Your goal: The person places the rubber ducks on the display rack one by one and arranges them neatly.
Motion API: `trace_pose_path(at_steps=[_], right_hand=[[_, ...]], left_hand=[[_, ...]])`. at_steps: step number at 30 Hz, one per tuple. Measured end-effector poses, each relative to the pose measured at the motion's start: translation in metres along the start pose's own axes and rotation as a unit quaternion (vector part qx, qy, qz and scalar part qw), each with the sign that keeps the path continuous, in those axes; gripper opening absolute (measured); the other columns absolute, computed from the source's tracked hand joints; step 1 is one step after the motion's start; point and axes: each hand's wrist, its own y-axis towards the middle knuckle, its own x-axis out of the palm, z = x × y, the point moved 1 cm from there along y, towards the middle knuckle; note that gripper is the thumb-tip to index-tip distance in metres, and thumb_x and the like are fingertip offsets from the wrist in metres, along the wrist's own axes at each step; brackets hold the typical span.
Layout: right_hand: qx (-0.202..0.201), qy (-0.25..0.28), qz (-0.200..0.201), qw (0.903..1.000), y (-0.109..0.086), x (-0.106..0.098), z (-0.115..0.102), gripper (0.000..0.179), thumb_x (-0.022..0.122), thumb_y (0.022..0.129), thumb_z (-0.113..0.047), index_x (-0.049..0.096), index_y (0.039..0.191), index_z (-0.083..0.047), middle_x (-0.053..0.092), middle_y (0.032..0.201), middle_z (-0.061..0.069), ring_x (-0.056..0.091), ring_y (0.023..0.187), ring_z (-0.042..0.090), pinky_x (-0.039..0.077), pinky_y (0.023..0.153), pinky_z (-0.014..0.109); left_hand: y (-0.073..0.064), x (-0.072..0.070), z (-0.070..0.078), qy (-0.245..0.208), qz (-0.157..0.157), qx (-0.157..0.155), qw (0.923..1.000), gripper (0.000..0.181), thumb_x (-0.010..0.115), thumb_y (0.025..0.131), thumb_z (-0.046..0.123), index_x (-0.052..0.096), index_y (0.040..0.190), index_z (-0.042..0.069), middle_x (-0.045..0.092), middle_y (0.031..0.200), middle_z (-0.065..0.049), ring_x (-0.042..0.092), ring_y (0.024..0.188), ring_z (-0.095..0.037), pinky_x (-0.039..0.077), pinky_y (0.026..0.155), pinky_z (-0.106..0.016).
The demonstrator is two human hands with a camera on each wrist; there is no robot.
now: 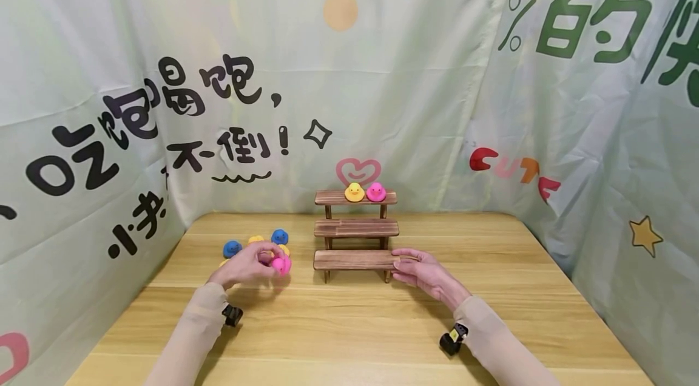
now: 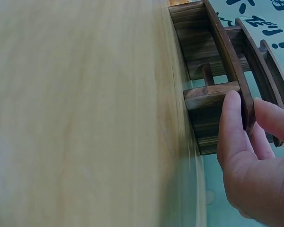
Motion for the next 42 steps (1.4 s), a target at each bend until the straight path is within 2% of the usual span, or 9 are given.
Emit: trace_pose_path(at_steps=[3,7,11,15,19,26,34,37,42], right_hand=[[0.000,-0.001,-0.002,1.0000,-0.001,0.000,-0.001,0.040,0.056,0.095,0.005,0.047,0.134,0.007,0.058,0.096,0.005,0.067,0.085,0.013,0.057,0.085,0.027],[0.000,-0.004,-0.001,1.0000,-0.001,0.000,-0.001,0.038,0.055,0.095,0.006,0.049,0.133,0.006,0.058,0.096,0.005,0.066,0.085,0.013,0.057,0.086,0.027],[0.000,-0.004,-0.001,1.0000,-0.002,0.000,-0.001,0.038,0.054,0.095,0.007,0.050,0.133,0.005,0.057,0.096,0.006,0.067,0.085,0.013,0.057,0.085,0.027],[0.000,-0.004,-0.001,1.0000,-0.002,0.001,-0.001,0.036,0.055,0.095,0.005,0.051,0.132,0.005,0.057,0.096,0.006,0.066,0.084,0.013,0.057,0.085,0.027],[0.002,-0.006,-0.001,1.0000,-0.002,0.001,-0.002,0.037,0.057,0.095,0.004,0.051,0.131,0.004,0.056,0.096,0.007,0.066,0.084,0.013,0.057,0.085,0.027],[0.006,-0.009,0.001,0.9999,-0.001,0.000,-0.002,0.040,0.054,0.095,0.007,0.047,0.135,0.006,0.057,0.096,0.006,0.065,0.083,0.012,0.057,0.085,0.027],[0.006,-0.011,0.006,0.9999,0.002,-0.001,-0.002,0.044,0.060,0.093,0.004,0.047,0.135,0.006,0.056,0.098,0.008,0.065,0.083,0.012,0.056,0.086,0.027],[0.006,-0.010,0.005,0.9999,0.002,-0.001,-0.002,0.045,0.062,0.092,0.003,0.048,0.135,0.006,0.055,0.099,0.008,0.065,0.083,0.012,0.056,0.086,0.027],[0.007,-0.011,0.003,0.9999,0.001,0.000,-0.003,0.043,0.060,0.093,0.003,0.048,0.134,0.005,0.055,0.098,0.006,0.064,0.083,0.012,0.056,0.086,0.027]], left_hand=[[0.002,-0.003,0.003,-0.023,0.018,0.006,0.9996,0.029,0.075,0.079,0.007,0.067,0.106,0.016,0.065,0.117,-0.010,0.064,0.101,-0.025,0.050,0.082,-0.036],[0.004,-0.005,0.004,-0.035,0.042,-0.003,0.9985,0.032,0.074,0.081,0.010,0.068,0.112,0.018,0.065,0.121,-0.007,0.061,0.112,-0.027,0.049,0.086,-0.035],[0.005,-0.005,0.007,-0.048,0.074,-0.021,0.9959,0.032,0.074,0.082,0.015,0.068,0.112,0.022,0.066,0.120,-0.004,0.059,0.112,-0.026,0.050,0.084,-0.038],[0.008,-0.003,0.012,-0.066,0.106,-0.016,0.9920,0.032,0.070,0.085,0.013,0.065,0.117,0.017,0.064,0.122,-0.008,0.060,0.107,-0.024,0.053,0.082,-0.046],[0.015,0.000,0.015,-0.084,0.137,-0.002,0.9871,0.035,0.066,0.090,0.013,0.062,0.124,0.011,0.063,0.122,-0.013,0.062,0.102,-0.030,0.055,0.082,-0.049],[0.025,0.004,0.019,-0.067,0.186,0.020,0.9801,0.037,0.071,0.088,0.023,0.066,0.123,0.013,0.068,0.116,-0.011,0.060,0.104,-0.025,0.054,0.078,-0.034],[0.032,0.008,0.023,-0.054,0.234,0.060,0.9688,0.028,0.073,0.087,0.027,0.069,0.113,0.018,0.071,0.112,-0.004,0.063,0.102,-0.020,0.049,0.087,-0.034],[0.035,0.008,0.025,-0.061,0.245,0.071,0.9650,0.026,0.073,0.088,0.030,0.069,0.111,0.019,0.071,0.110,-0.004,0.064,0.099,-0.022,0.051,0.083,-0.033],[0.040,0.007,0.031,-0.068,0.263,0.068,0.9601,0.031,0.075,0.086,0.036,0.071,0.112,0.019,0.072,0.110,-0.005,0.065,0.095,-0.027,0.053,0.076,-0.029]])
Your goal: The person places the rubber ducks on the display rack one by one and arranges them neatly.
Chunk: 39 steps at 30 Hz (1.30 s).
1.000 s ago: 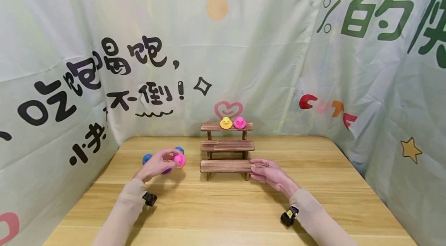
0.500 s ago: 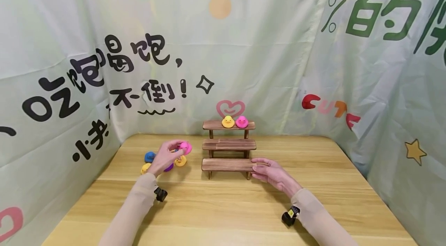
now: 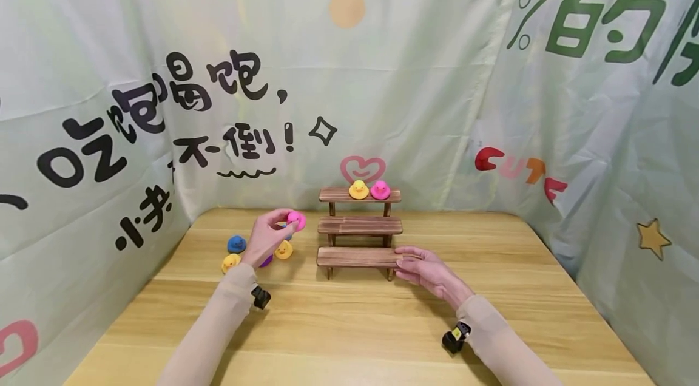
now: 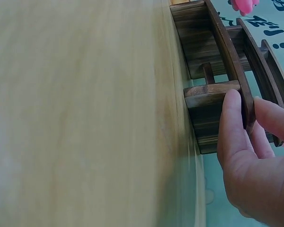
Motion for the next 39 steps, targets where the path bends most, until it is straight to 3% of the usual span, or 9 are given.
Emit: trace_pose_path(at_steps=[7,17,24,30,39], right_hand=[[-0.001,0.000,0.000,1.0000,-0.002,0.000,-0.002,0.044,0.060,0.093,0.004,0.046,0.136,0.007,0.055,0.098,0.007,0.064,0.084,0.012,0.056,0.088,0.028],[-0.002,-0.003,-0.002,1.0000,-0.001,-0.001,0.000,0.041,0.057,0.095,0.002,0.047,0.135,0.006,0.056,0.095,0.007,0.064,0.083,0.012,0.056,0.086,0.027],[-0.002,0.003,-0.002,1.0000,-0.002,0.000,0.000,0.043,0.061,0.093,0.003,0.048,0.134,0.005,0.057,0.095,0.006,0.065,0.083,0.012,0.057,0.085,0.027],[-0.002,0.002,-0.003,1.0000,-0.002,0.001,-0.003,0.040,0.056,0.095,0.005,0.047,0.134,0.006,0.057,0.093,0.004,0.065,0.082,0.012,0.057,0.085,0.026],[-0.002,0.000,-0.004,1.0000,-0.002,0.002,-0.001,0.041,0.054,0.095,0.007,0.046,0.135,0.007,0.057,0.094,0.003,0.065,0.083,0.012,0.056,0.086,0.027]], left_hand=[[0.008,0.003,0.003,0.011,0.014,0.008,0.9998,0.035,0.075,0.086,0.038,0.071,0.113,0.016,0.066,0.121,-0.003,0.063,0.106,-0.021,0.051,0.085,-0.032],[0.016,0.012,0.008,-0.005,0.025,-0.011,0.9996,0.042,0.073,0.088,0.039,0.067,0.122,0.015,0.070,0.115,-0.006,0.065,0.104,-0.022,0.050,0.082,-0.029],[0.027,0.017,0.017,-0.017,0.001,-0.007,0.9998,0.047,0.075,0.085,0.044,0.067,0.123,0.017,0.068,0.122,-0.007,0.067,0.106,-0.027,0.055,0.077,-0.030],[0.037,0.020,0.029,-0.015,-0.013,-0.010,0.9998,0.041,0.075,0.085,0.044,0.069,0.120,0.023,0.070,0.120,-0.004,0.067,0.106,-0.022,0.054,0.083,-0.037],[0.048,0.025,0.038,-0.027,-0.018,-0.007,0.9995,0.039,0.075,0.087,0.036,0.069,0.120,0.015,0.071,0.116,-0.006,0.068,0.103,-0.022,0.054,0.082,-0.033]])
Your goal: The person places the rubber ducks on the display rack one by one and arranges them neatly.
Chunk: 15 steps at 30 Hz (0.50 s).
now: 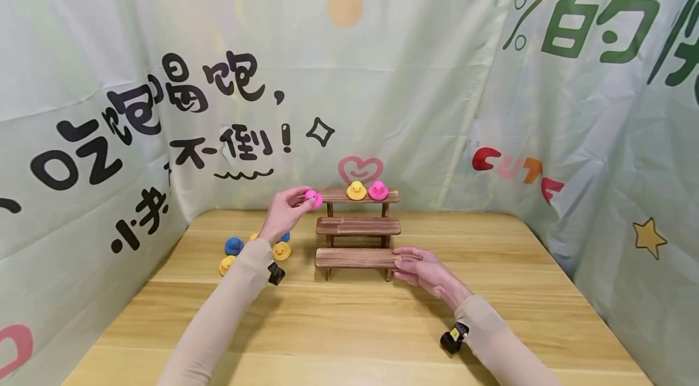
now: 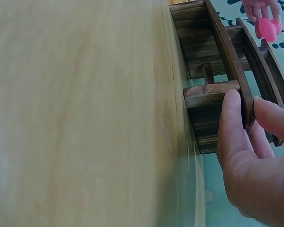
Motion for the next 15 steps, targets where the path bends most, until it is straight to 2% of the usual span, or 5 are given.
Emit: trace_pose_path(at_steps=[7,10,15], right_hand=[[-0.002,0.002,-0.002,1.0000,-0.0003,0.0002,0.0004,0.040,0.054,0.095,0.007,0.047,0.134,0.006,0.058,0.093,0.004,0.065,0.082,0.012,0.057,0.085,0.026],[0.000,0.001,-0.001,1.0000,-0.0002,0.0005,0.0002,0.040,0.054,0.095,0.007,0.047,0.134,0.006,0.058,0.093,0.004,0.065,0.082,0.012,0.057,0.085,0.026],[0.001,0.003,-0.001,1.0000,-0.0005,0.0008,-0.0001,0.040,0.053,0.095,0.007,0.047,0.134,0.006,0.058,0.094,0.003,0.065,0.083,0.012,0.057,0.085,0.026]], left_hand=[[0.0040,0.0033,0.0004,-0.014,-0.001,0.008,0.9999,0.040,0.075,0.088,0.033,0.067,0.123,0.014,0.069,0.121,-0.008,0.065,0.110,-0.031,0.054,0.081,-0.027],[0.0061,0.0051,0.0009,-0.020,-0.003,0.010,0.9997,0.041,0.075,0.087,0.030,0.067,0.124,0.013,0.069,0.122,-0.010,0.064,0.111,-0.033,0.055,0.084,-0.029],[0.0088,0.0072,0.0038,-0.013,0.000,0.018,0.9997,0.041,0.076,0.087,0.030,0.067,0.123,0.015,0.068,0.124,-0.009,0.066,0.112,-0.028,0.054,0.090,-0.036]])
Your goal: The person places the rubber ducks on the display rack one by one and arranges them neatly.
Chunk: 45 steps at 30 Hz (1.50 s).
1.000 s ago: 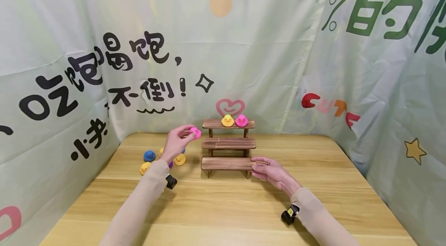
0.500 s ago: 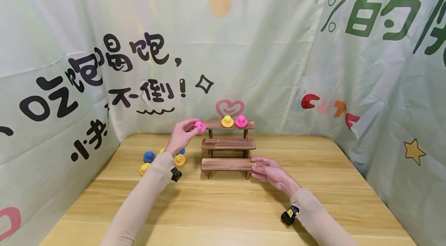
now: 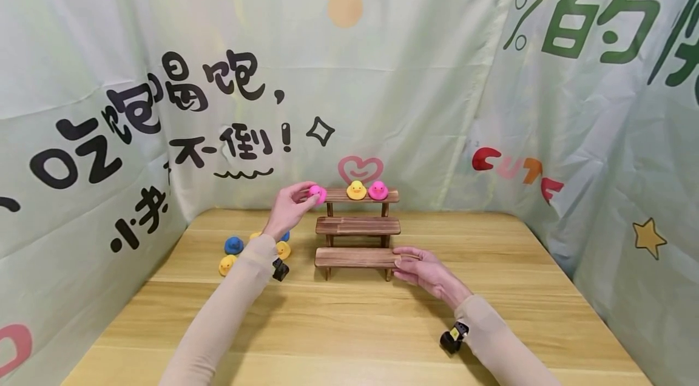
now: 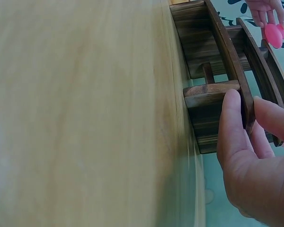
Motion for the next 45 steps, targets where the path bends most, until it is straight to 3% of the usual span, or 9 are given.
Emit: trace_pose_path(at_steps=[9,12,18,27,38,45], right_hand=[[0.005,-0.005,0.002,1.0000,-0.002,-0.003,0.003,0.042,0.057,0.094,0.004,0.046,0.135,0.007,0.055,0.098,0.007,0.065,0.084,0.013,0.056,0.087,0.027],[0.004,-0.003,0.003,1.0000,-0.002,-0.003,0.004,0.042,0.057,0.094,0.005,0.047,0.135,0.007,0.055,0.098,0.007,0.065,0.084,0.012,0.056,0.086,0.027],[0.003,-0.003,-0.002,1.0000,-0.003,-0.003,0.004,0.044,0.058,0.094,0.004,0.046,0.136,0.007,0.056,0.096,0.006,0.065,0.084,0.013,0.056,0.086,0.027],[0.004,-0.001,0.002,1.0000,-0.002,-0.003,0.004,0.042,0.058,0.094,0.003,0.048,0.135,0.006,0.055,0.096,0.006,0.065,0.083,0.012,0.056,0.085,0.027],[0.004,-0.002,0.002,1.0000,0.000,-0.002,0.005,0.041,0.057,0.095,0.004,0.048,0.135,0.006,0.057,0.097,0.006,0.066,0.084,0.013,0.056,0.086,0.027],[0.001,-0.003,-0.002,1.0000,0.001,-0.002,0.002,0.042,0.056,0.096,0.003,0.046,0.136,0.006,0.058,0.097,0.005,0.066,0.085,0.012,0.056,0.086,0.027]], left_hand=[[0.004,0.010,0.005,-0.023,-0.011,0.006,0.9996,0.040,0.074,0.089,0.024,0.065,0.125,0.010,0.068,0.123,-0.011,0.066,0.110,-0.025,0.054,0.083,-0.026],[0.007,0.015,0.006,-0.023,-0.013,0.002,0.9996,0.040,0.074,0.089,0.024,0.065,0.125,0.010,0.069,0.121,-0.010,0.067,0.108,-0.023,0.054,0.078,-0.028],[0.011,0.021,0.007,-0.021,-0.028,-0.007,0.9994,0.039,0.075,0.087,0.024,0.066,0.123,0.011,0.070,0.119,-0.009,0.067,0.106,-0.024,0.055,0.085,-0.037],[0.023,0.030,0.008,0.009,-0.048,-0.011,0.9987,0.041,0.075,0.087,0.024,0.066,0.125,0.011,0.070,0.119,-0.008,0.066,0.109,-0.025,0.054,0.091,-0.039],[0.034,0.032,0.007,0.028,-0.085,0.004,0.9960,0.034,0.073,0.088,0.016,0.067,0.121,0.009,0.072,0.107,-0.008,0.067,0.096,-0.024,0.055,0.084,-0.032],[0.039,0.030,0.006,0.045,-0.096,-0.002,0.9943,0.037,0.071,0.091,0.019,0.065,0.127,0.011,0.070,0.116,-0.007,0.065,0.105,-0.021,0.053,0.092,-0.034]])
